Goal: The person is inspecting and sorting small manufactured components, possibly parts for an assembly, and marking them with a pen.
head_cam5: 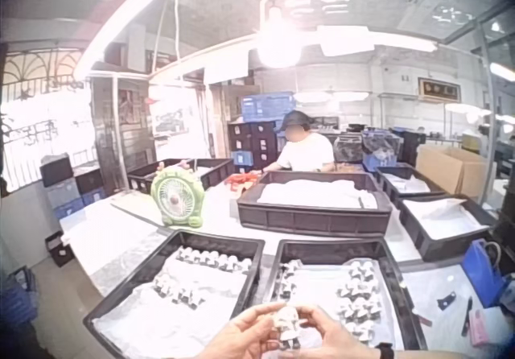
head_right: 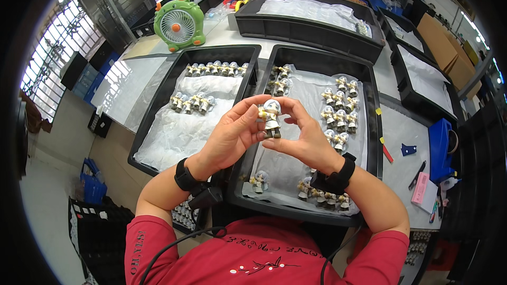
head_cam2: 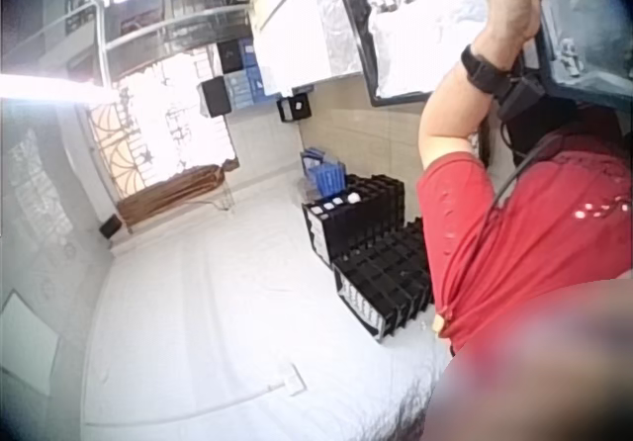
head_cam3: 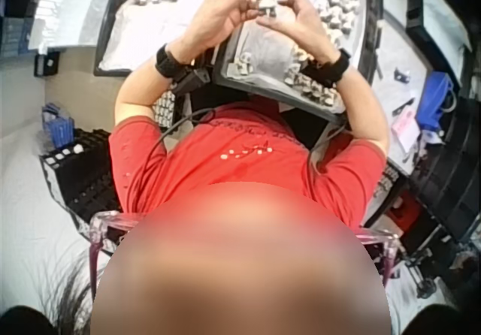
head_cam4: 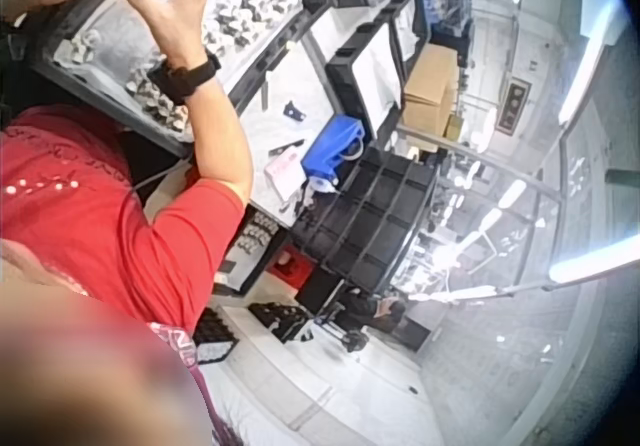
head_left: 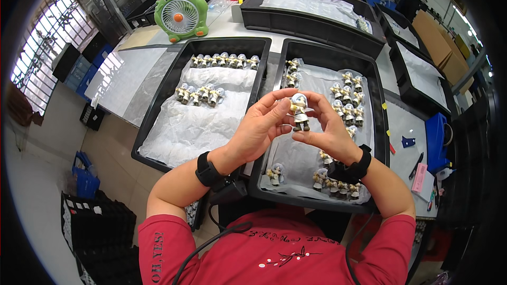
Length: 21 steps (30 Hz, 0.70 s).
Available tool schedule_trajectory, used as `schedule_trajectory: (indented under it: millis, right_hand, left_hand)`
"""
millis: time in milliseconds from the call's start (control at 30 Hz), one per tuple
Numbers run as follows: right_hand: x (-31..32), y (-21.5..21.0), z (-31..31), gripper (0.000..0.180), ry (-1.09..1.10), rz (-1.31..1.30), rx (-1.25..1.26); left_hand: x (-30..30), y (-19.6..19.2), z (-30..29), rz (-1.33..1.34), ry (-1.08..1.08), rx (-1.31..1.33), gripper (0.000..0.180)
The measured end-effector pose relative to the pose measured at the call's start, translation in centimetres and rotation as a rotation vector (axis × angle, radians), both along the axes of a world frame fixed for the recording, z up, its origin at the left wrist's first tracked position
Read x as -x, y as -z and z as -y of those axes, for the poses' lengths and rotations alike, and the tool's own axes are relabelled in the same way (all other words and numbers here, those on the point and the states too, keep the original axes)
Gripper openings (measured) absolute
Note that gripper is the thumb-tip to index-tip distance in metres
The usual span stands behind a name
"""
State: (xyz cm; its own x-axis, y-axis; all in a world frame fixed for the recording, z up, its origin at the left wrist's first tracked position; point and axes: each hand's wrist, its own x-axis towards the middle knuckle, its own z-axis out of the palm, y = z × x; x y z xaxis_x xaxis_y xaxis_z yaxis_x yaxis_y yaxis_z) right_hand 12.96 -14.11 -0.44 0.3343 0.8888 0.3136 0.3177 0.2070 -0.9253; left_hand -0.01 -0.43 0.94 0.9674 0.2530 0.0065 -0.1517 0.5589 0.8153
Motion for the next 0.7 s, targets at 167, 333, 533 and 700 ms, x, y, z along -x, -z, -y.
schedule_trajectory:
  millis: [167,333,533,700]
  right_hand:
    - [0.5,-0.9,0.1,0.065,0.16,0.36,-0.019]
    - [0.8,-1.0,-0.1,0.069,0.229,0.639,-0.175]
    - [1.0,-1.1,0.2,0.079,0.258,0.562,-0.251]
    - [1.1,-1.3,0.3,0.087,0.229,0.538,-0.295]
  left_hand:
    - [0.0,0.7,-0.5,-0.032,-0.029,-0.122,0.037]
    - [-0.1,0.9,-0.2,-0.098,-0.093,-0.203,0.038]
    - [-0.3,0.5,-0.5,0.014,0.138,-0.018,0.041]
    - [-0.4,0.2,-0.2,0.01,0.192,0.048,0.044]
